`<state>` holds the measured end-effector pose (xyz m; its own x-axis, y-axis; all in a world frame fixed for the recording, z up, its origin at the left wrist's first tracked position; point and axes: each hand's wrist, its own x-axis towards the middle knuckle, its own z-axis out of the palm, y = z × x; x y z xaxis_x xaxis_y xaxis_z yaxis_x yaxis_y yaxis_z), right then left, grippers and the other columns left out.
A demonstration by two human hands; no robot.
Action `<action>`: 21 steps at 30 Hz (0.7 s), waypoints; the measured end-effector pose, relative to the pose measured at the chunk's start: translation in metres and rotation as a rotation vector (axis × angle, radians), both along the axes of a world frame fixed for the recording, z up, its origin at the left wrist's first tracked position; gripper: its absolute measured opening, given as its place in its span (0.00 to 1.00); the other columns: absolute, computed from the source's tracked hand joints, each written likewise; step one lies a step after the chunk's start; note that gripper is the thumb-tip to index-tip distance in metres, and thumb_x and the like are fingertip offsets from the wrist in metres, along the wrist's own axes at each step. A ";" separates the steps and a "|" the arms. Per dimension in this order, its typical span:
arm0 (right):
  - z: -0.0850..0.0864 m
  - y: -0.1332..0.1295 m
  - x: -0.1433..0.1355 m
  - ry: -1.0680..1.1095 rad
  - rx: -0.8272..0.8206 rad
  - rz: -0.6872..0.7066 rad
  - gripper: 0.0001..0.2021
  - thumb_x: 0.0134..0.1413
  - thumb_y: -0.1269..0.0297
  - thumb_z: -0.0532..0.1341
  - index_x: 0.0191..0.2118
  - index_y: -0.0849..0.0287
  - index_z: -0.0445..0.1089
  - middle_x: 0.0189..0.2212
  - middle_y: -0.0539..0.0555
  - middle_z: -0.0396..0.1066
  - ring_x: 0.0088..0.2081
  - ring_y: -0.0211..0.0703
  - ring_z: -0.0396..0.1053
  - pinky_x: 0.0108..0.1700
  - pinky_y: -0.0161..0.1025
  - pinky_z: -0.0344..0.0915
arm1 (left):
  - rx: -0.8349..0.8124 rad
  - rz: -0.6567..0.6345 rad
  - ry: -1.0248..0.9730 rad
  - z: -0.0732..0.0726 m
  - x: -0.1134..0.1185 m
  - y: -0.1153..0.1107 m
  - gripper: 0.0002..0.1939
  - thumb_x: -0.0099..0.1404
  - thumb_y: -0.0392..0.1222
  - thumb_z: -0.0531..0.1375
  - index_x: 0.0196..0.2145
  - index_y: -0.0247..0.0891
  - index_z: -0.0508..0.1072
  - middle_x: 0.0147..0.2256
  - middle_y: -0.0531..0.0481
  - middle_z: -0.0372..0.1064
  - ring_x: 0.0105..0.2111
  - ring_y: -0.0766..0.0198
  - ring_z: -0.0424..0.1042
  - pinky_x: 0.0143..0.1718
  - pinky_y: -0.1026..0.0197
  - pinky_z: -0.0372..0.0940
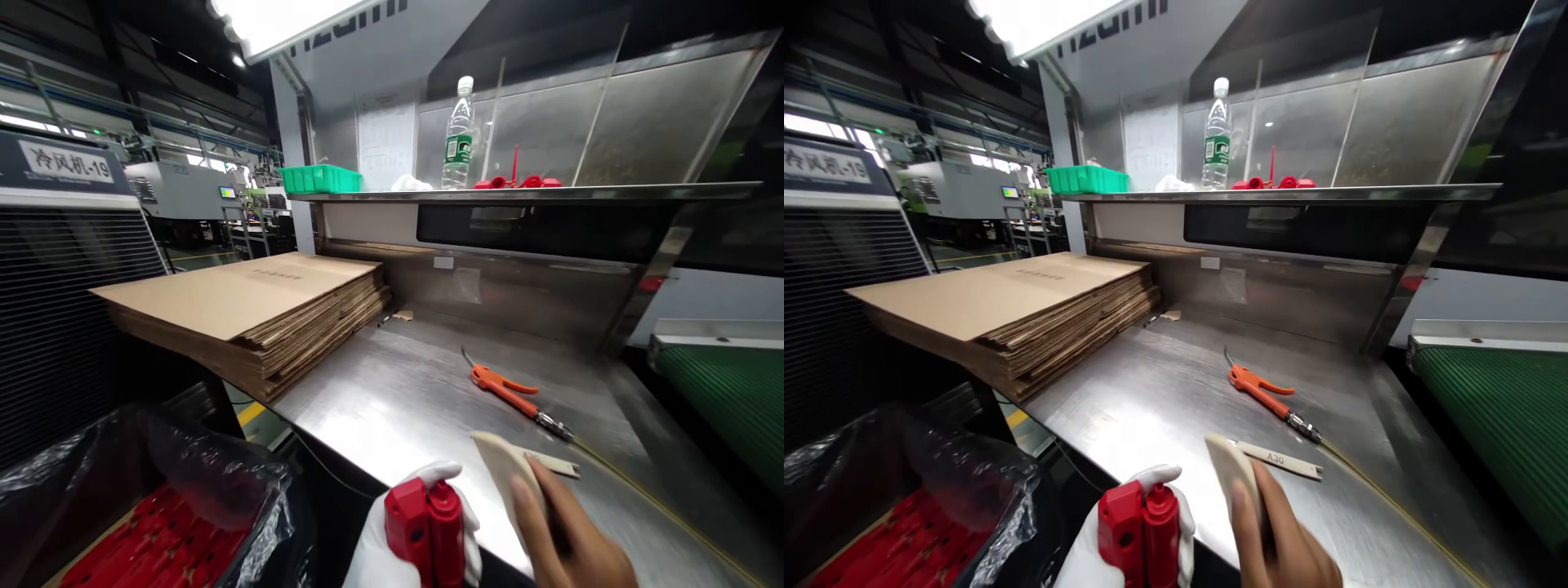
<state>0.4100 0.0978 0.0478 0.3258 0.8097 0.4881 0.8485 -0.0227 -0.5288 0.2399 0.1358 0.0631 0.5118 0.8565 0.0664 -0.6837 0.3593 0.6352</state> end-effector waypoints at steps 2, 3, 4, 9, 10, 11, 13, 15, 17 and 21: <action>0.008 0.034 0.016 -0.068 -0.248 0.085 0.26 0.69 0.45 0.41 0.59 0.50 0.65 0.43 0.54 0.78 0.42 0.54 0.77 0.37 0.44 0.74 | 0.038 -0.018 -0.020 -0.004 0.000 0.000 0.24 0.53 0.41 0.68 0.48 0.39 0.78 0.30 0.43 0.76 0.28 0.50 0.77 0.31 0.51 0.68; 0.013 0.052 0.025 -0.100 -0.310 0.151 0.26 0.70 0.46 0.40 0.61 0.49 0.63 0.46 0.53 0.77 0.47 0.53 0.76 0.42 0.45 0.73 | 0.073 -0.017 -0.035 -0.006 -0.001 0.001 0.24 0.52 0.41 0.69 0.49 0.39 0.78 0.31 0.43 0.76 0.28 0.50 0.76 0.31 0.52 0.68; 0.018 0.068 0.035 -0.132 -0.353 0.203 0.25 0.70 0.48 0.41 0.63 0.48 0.61 0.49 0.53 0.75 0.49 0.52 0.74 0.46 0.44 0.72 | 0.118 -0.013 -0.058 -0.008 -0.001 0.001 0.25 0.52 0.40 0.70 0.49 0.40 0.77 0.32 0.43 0.76 0.28 0.50 0.76 0.30 0.52 0.67; 0.031 0.129 0.111 -0.308 -0.562 0.156 0.35 0.60 0.65 0.62 0.69 0.57 0.49 0.64 0.62 0.57 0.63 0.55 0.57 0.63 0.54 0.56 | 0.170 -0.071 -0.256 -0.019 -0.009 0.006 0.25 0.64 0.43 0.59 0.58 0.41 0.69 0.43 0.35 0.73 0.34 0.47 0.76 0.34 0.49 0.66; 0.029 0.139 0.125 -0.333 -0.629 0.124 0.36 0.57 0.66 0.65 0.68 0.57 0.51 0.65 0.62 0.54 0.64 0.59 0.55 0.64 0.58 0.54 | 0.118 -0.103 -0.286 -0.021 -0.010 0.008 0.23 0.69 0.48 0.54 0.59 0.41 0.68 0.43 0.35 0.73 0.34 0.47 0.76 0.33 0.50 0.66; 0.026 0.149 0.138 -0.351 -0.694 0.103 0.35 0.55 0.67 0.67 0.66 0.57 0.55 0.65 0.62 0.54 0.63 0.60 0.55 0.63 0.61 0.55 | 0.073 -0.125 -0.304 -0.023 -0.011 0.009 0.25 0.71 0.55 0.48 0.60 0.42 0.66 0.41 0.36 0.74 0.32 0.48 0.76 0.32 0.50 0.66; 0.018 0.167 0.152 -0.376 -0.793 0.081 0.31 0.55 0.65 0.67 0.63 0.55 0.59 0.63 0.60 0.57 0.60 0.59 0.59 0.60 0.61 0.59 | 0.004 -0.140 -0.297 -0.027 -0.012 0.013 0.33 0.70 0.65 0.42 0.62 0.43 0.62 0.38 0.37 0.74 0.29 0.49 0.76 0.29 0.52 0.66; 0.011 0.181 0.156 -0.405 -0.834 0.032 0.28 0.57 0.62 0.66 0.62 0.55 0.61 0.61 0.58 0.59 0.58 0.57 0.62 0.58 0.60 0.62 | -0.034 -0.125 -0.264 -0.031 -0.013 0.016 0.37 0.68 0.68 0.40 0.63 0.42 0.60 0.36 0.38 0.75 0.28 0.49 0.76 0.28 0.52 0.66; 0.012 0.188 0.151 -0.451 -0.809 -0.034 0.24 0.57 0.61 0.66 0.58 0.56 0.64 0.57 0.58 0.62 0.56 0.56 0.62 0.57 0.60 0.61 | -0.055 -0.107 -0.248 -0.032 -0.016 0.018 0.38 0.67 0.70 0.41 0.62 0.41 0.61 0.35 0.38 0.74 0.27 0.49 0.76 0.27 0.53 0.66; 0.033 0.172 0.137 -0.569 -0.557 0.007 0.13 0.58 0.70 0.57 0.49 0.59 0.68 0.52 0.61 0.66 0.60 0.57 0.57 0.62 0.59 0.51 | -0.131 -0.070 -0.238 -0.029 -0.026 0.023 0.34 0.67 0.70 0.44 0.51 0.42 0.71 0.34 0.42 0.74 0.27 0.50 0.76 0.27 0.53 0.65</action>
<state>0.5469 0.2699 0.0807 0.1427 0.9846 0.1008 0.9859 -0.1504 0.0732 0.2141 0.1583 0.0340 0.5531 0.8290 0.0829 -0.7789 0.4793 0.4045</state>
